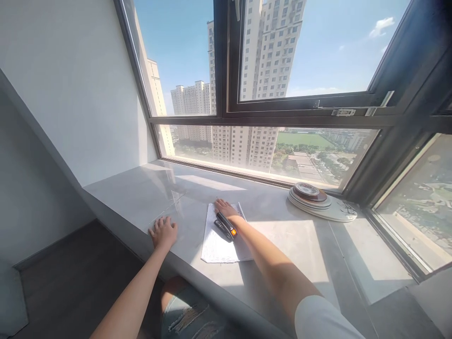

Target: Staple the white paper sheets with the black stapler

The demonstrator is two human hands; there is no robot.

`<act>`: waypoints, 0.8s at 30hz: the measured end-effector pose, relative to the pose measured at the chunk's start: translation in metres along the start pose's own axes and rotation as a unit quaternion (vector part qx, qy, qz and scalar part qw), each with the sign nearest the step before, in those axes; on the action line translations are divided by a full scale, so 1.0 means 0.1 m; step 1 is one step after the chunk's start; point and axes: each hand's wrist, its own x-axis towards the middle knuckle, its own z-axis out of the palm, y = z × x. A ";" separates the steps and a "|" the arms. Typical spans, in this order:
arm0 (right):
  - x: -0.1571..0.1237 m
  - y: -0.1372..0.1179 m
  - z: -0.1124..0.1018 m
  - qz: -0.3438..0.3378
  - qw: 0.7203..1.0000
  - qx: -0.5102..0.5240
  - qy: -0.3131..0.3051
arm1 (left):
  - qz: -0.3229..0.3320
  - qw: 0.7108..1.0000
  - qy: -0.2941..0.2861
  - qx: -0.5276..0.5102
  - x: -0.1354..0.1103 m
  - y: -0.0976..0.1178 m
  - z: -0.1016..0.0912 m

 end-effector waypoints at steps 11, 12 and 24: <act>0.35 -0.61 0.22 -0.075 0.997 -0.009 0.009 | 0.008 1.000 0.019 -0.022 0.01 -0.04 0.05; 0.33 -0.60 0.20 -0.074 0.997 -0.010 0.007 | 0.009 0.999 0.022 -0.022 0.02 -0.04 0.05; -0.27 0.01 -0.12 -0.147 0.987 0.005 -0.072 | 0.023 0.999 0.014 -0.027 0.08 -0.10 0.10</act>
